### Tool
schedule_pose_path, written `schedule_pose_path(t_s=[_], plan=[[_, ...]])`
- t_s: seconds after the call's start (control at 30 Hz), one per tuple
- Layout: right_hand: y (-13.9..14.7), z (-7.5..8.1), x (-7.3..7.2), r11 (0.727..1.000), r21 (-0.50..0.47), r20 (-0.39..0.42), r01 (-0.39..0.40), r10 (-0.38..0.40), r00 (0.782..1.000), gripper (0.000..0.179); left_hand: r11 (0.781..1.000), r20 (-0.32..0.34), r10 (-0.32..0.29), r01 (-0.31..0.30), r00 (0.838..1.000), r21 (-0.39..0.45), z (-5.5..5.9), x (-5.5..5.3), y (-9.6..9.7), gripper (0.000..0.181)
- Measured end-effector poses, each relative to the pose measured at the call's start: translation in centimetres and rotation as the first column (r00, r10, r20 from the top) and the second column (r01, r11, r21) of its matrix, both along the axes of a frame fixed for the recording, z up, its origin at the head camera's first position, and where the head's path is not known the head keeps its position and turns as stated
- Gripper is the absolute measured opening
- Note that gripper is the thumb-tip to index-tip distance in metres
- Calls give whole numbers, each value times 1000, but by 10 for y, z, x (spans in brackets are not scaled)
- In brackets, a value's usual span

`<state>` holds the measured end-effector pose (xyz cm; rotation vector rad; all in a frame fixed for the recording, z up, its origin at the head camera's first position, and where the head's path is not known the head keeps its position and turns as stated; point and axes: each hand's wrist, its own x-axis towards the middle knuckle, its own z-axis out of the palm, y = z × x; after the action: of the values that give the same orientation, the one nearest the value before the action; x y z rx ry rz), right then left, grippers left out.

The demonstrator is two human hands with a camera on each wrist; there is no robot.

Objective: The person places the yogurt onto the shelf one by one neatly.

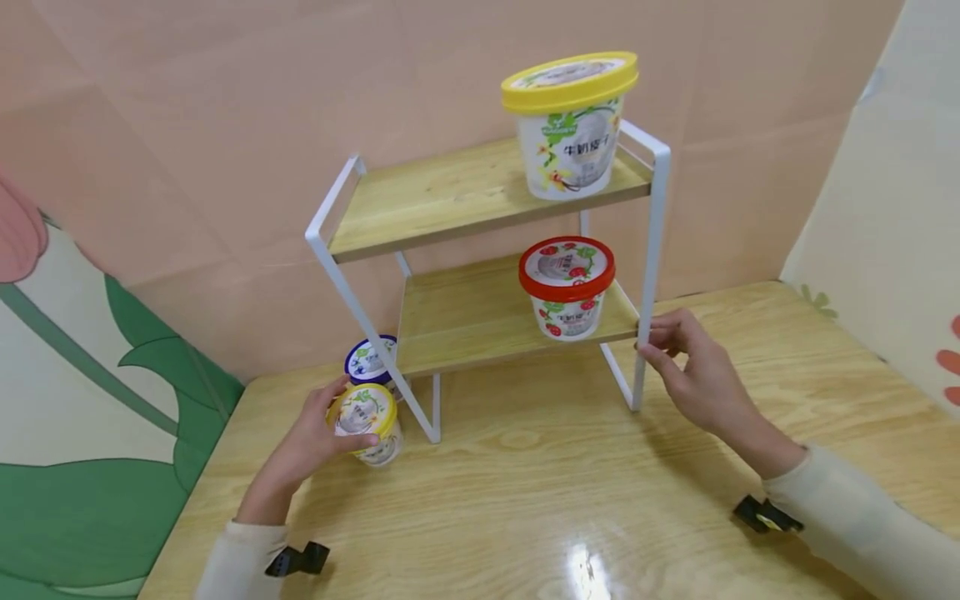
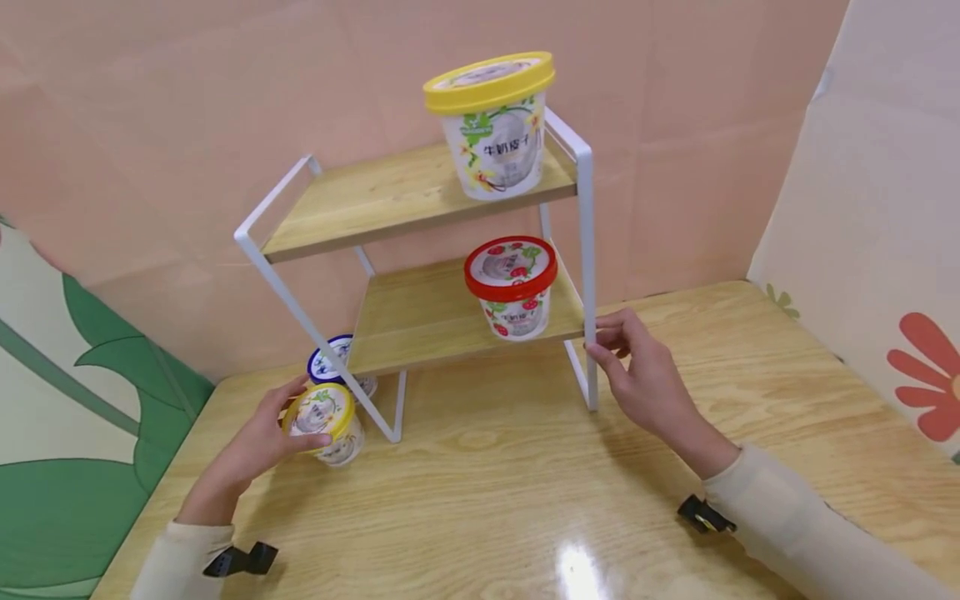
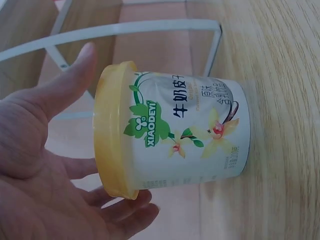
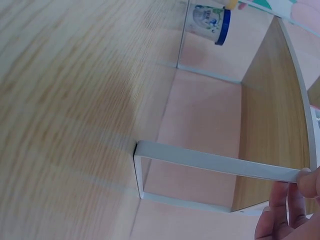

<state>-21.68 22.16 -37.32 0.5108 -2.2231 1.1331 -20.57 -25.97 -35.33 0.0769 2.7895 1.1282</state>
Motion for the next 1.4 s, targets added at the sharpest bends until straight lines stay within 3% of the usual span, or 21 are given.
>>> schedule_pose_path(t_s=[0.17, 0.4, 0.97, 1.17, 1.4], plan=[[-1, 1, 1, 1000, -1, -2, 1, -1, 1000, 26, 999, -2, -22, 22, 1000, -43, -1, 2, 2, 117], [-1, 1, 2, 1000, 2, 12, 9, -9, 1000, 25, 997, -35, -48, 45, 998, -62, -5, 7, 4, 110], [-1, -1, 0, 1000, 4, -31, 8, -8, 999, 26, 992, -94, -121, 123, 988, 12, -22, 40, 9, 111], [-1, -1, 0, 1000, 4, -25, 7, -6, 1000, 26, 989, -93, -141, 143, 986, 23, -24, 47, 14, 116], [-1, -1, 0, 1000, -2, -37, 1, -1, 999, 27, 974, -124, -208, 217, 970, 66, -26, 51, 15, 121]])
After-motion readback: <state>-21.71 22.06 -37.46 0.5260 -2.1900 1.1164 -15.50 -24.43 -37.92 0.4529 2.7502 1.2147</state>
